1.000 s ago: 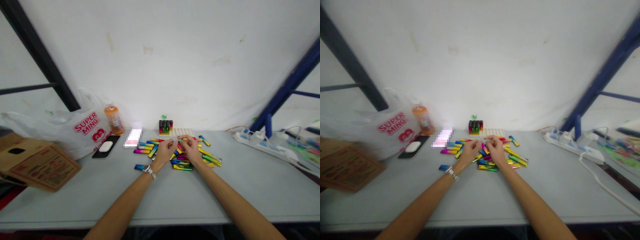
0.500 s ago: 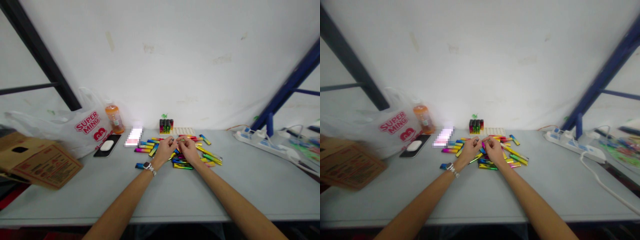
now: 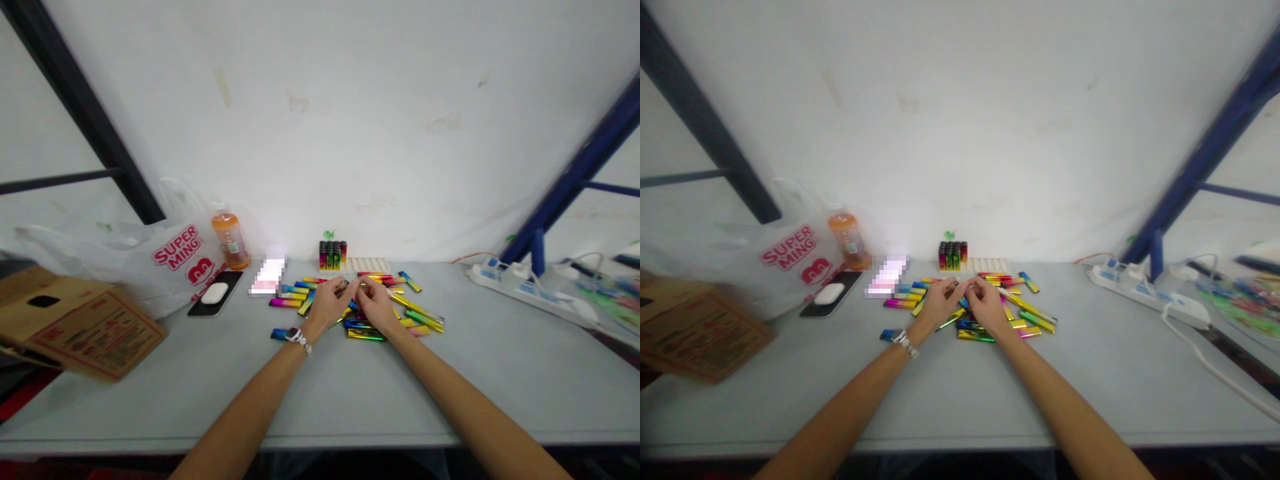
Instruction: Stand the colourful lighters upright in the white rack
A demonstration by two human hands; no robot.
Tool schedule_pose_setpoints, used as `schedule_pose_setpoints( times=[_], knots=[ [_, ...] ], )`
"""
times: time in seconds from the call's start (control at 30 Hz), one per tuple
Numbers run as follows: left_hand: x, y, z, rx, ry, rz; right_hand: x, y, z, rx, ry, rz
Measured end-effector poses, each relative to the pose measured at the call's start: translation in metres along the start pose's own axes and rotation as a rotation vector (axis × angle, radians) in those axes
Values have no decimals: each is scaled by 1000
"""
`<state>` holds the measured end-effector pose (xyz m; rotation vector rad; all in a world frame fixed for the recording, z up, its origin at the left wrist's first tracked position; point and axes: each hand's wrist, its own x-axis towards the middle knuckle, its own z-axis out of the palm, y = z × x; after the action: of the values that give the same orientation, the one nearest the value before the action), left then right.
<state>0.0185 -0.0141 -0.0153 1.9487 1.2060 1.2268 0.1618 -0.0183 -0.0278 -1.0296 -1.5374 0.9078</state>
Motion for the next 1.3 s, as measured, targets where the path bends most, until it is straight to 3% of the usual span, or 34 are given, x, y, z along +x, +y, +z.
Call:
schedule_pose_setpoints(
  times=[0.23,0.53,1.1,1.3],
  knots=[
    [-3,8,-3,-17,-6,17,-1,-5,0,1,-3,6],
    [2,2,0,78,59,-28,-1,-3,0,-34,1,-2],
    [2,0,1,79,43,-29,0,-2,0,-88,-2,-23],
    [-2,0,0,-146,29,-50,-2,-3,-1,-8,-24,-78]
  ],
)
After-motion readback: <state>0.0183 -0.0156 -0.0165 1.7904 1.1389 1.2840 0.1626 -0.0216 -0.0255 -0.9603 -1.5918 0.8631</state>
